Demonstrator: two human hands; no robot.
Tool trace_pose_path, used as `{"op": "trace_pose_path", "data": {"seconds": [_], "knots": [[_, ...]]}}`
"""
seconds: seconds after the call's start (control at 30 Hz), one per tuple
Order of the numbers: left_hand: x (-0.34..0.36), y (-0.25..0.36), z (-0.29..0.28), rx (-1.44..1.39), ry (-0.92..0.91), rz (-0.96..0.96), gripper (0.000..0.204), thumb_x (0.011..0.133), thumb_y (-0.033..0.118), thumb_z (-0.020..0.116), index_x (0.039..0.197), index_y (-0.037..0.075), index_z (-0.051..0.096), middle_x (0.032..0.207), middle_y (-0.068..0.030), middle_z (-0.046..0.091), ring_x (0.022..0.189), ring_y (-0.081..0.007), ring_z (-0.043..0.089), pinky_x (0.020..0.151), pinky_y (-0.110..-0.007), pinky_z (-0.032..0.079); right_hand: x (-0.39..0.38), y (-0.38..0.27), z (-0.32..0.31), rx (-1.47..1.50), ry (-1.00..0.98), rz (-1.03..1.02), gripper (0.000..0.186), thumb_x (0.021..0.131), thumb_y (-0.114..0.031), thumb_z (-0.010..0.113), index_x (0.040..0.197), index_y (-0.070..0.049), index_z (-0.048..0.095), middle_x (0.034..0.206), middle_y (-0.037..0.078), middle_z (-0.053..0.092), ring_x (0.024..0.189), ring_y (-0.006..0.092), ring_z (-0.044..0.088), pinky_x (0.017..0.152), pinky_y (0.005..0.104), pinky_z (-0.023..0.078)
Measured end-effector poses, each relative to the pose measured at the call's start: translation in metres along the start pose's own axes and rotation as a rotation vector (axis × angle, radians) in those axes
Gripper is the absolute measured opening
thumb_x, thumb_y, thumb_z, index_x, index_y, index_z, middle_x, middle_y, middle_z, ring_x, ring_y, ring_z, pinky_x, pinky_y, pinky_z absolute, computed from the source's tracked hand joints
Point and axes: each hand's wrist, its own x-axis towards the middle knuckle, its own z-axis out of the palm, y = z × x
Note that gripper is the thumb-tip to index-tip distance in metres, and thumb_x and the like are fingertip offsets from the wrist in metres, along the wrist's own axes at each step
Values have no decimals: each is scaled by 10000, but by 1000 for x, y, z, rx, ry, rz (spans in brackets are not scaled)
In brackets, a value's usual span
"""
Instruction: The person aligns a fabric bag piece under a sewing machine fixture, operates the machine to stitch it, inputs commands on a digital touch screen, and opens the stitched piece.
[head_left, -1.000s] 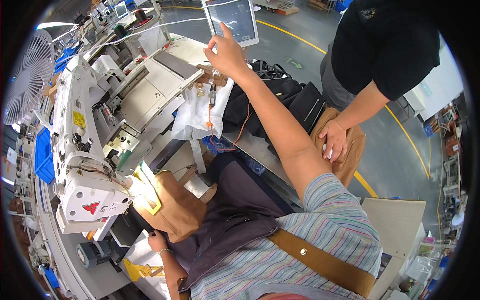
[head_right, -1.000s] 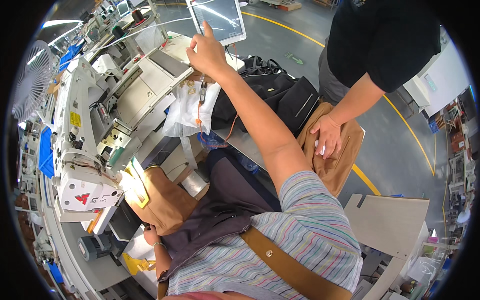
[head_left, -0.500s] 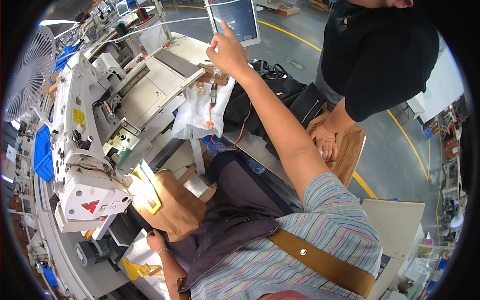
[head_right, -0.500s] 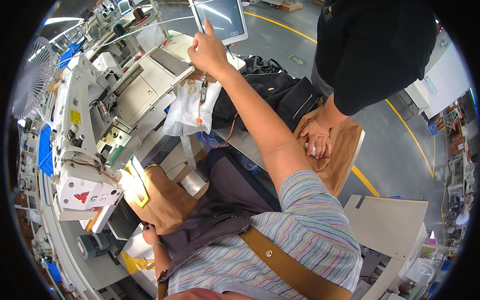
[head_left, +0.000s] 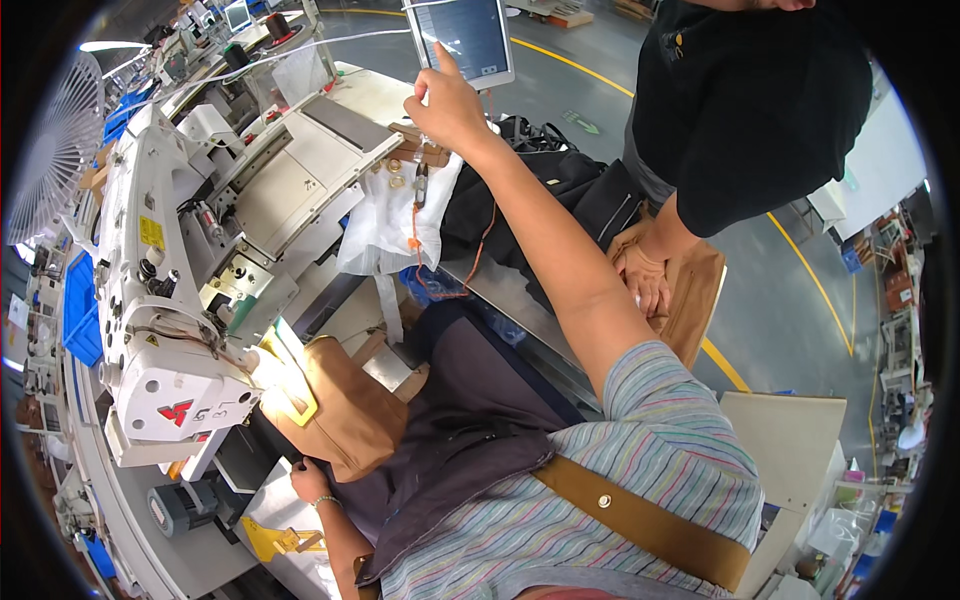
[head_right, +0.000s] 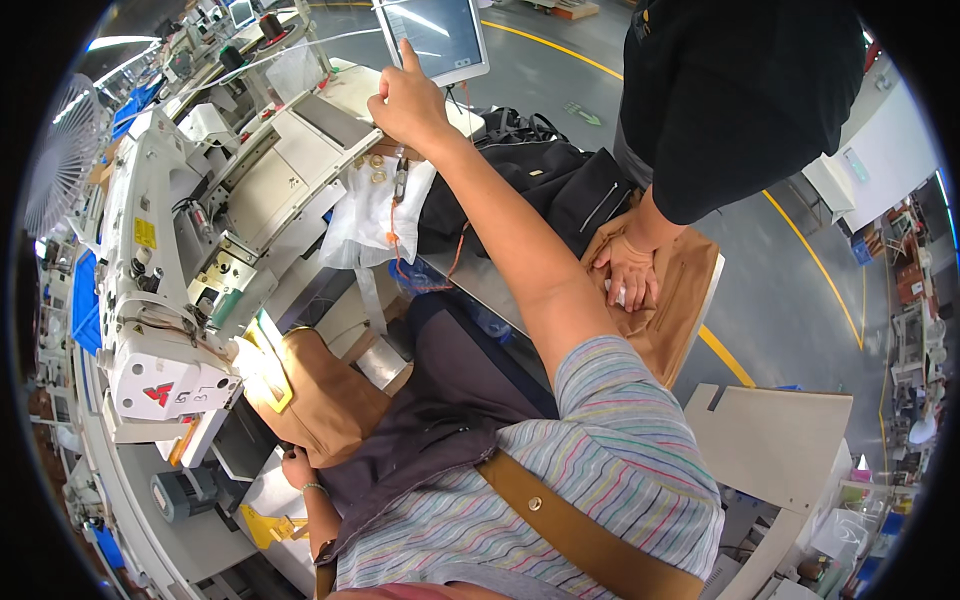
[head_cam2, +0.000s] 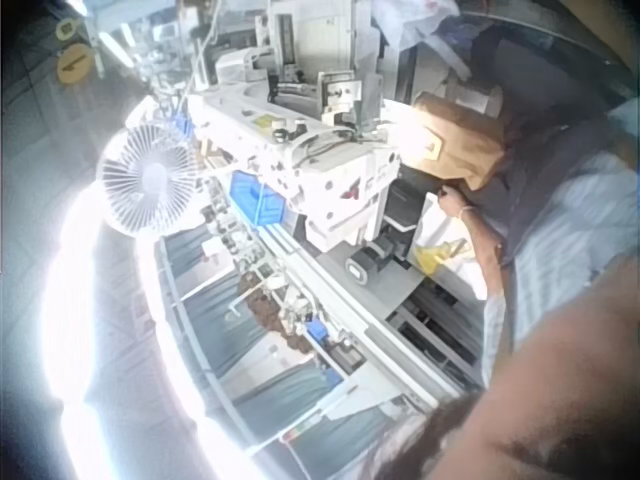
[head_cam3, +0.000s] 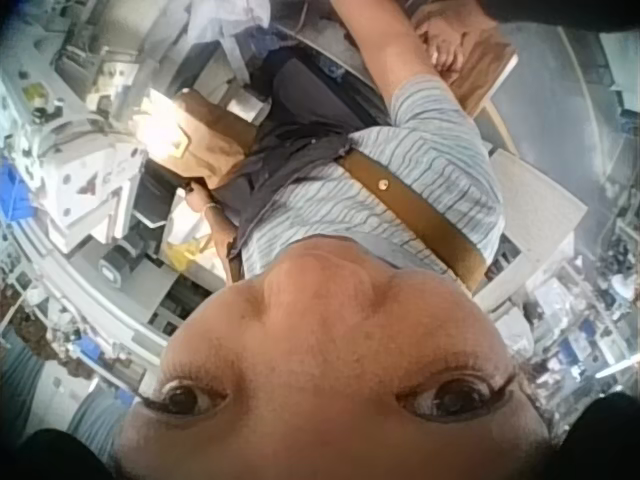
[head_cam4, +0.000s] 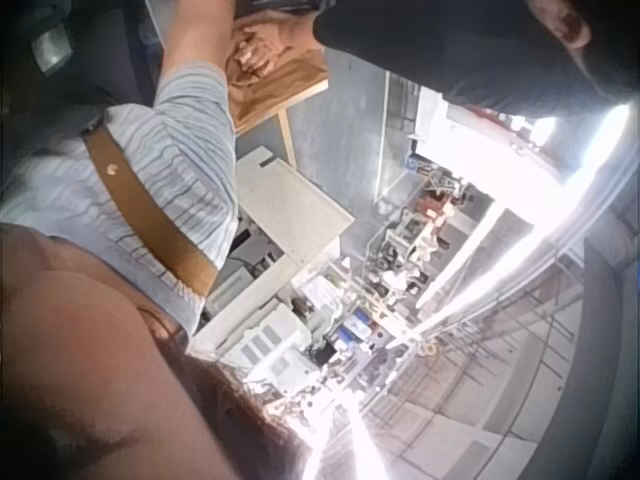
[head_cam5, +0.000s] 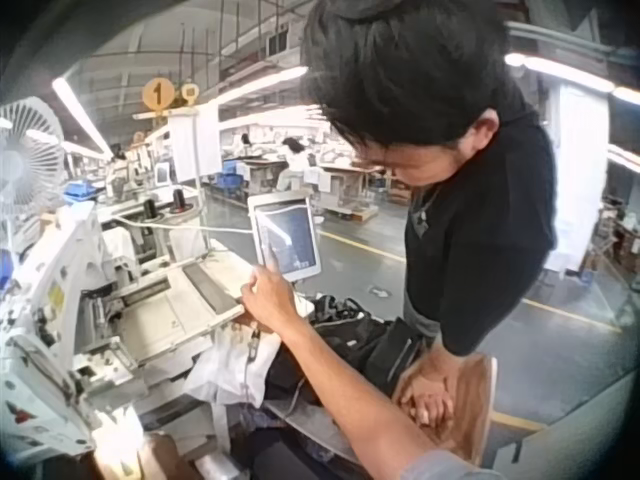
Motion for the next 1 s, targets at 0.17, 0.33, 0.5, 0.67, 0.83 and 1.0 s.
{"op": "trace_pose_path", "data": {"seconds": [0.17, 0.33, 0.5, 0.67, 0.83, 1.0], "knots": [[-3, 4, -3, 4, 4, -22, 362, 916, 370, 678, 1052, 48, 771, 1086, -208, 748, 998, -414, 712, 870, -508, 557, -7, 7, 7, -21, -11, 5, 195, 814, -226, 725, 811, -75, 601, 1616, 317, 337, 969, 410, 713, 890, 465, 539], [-4, 2, -4, 6, 16, -9, 358, 915, 369, 676, 1047, 50, 771, 1072, -206, 752, 995, -412, 714, 868, -507, 558, -13, 9, 13, -40, -35, -3, 180, 816, -221, 702, 822, -64, 614, 1611, 330, 329, 969, 430, 718, 905, 470, 547], [-5, 3, -4, -4, 15, -20, 355, 915, 367, 673, 1039, 49, 771, 1052, -206, 753, 990, -411, 714, 863, -507, 557, -15, 8, 13, -35, -75, 20, 170, 823, -211, 680, 840, -51, 625, 1609, 341, 319, 958, 441, 721, 906, 481, 553], [-3, 4, -5, 0, 13, -18, 358, 911, 364, 679, 1039, 42, 769, 1055, -211, 754, 983, -411, 716, 860, -506, 557, -9, 14, 17, -64, -36, -9, 178, 822, -221, 685, 840, -54, 626, 1613, 336, 316, 962, 437, 721, 898, 475, 557], [-4, 6, -6, 0, 7, -33, 357, 911, 360, 684, 1048, 41, 769, 1067, -215, 753, 988, -411, 717, 863, -507, 557, 5, 8, 11, -39, -29, 17, 184, 814, -229, 694, 830, -59, 626, 1619, 335, 304, 967, 440, 720, 877, 478, 565], [-2, 5, -5, 6, 10, -31, 360, 913, 361, 685, 1062, 44, 769, 1069, -217, 752, 994, -415, 715, 865, -510, 557, 16, 6, 10, -38, -19, 8, 181, 807, -226, 697, 829, -61, 626, 1617, 334, 308, 967, 441, 722, 858, 482, 572]]}}
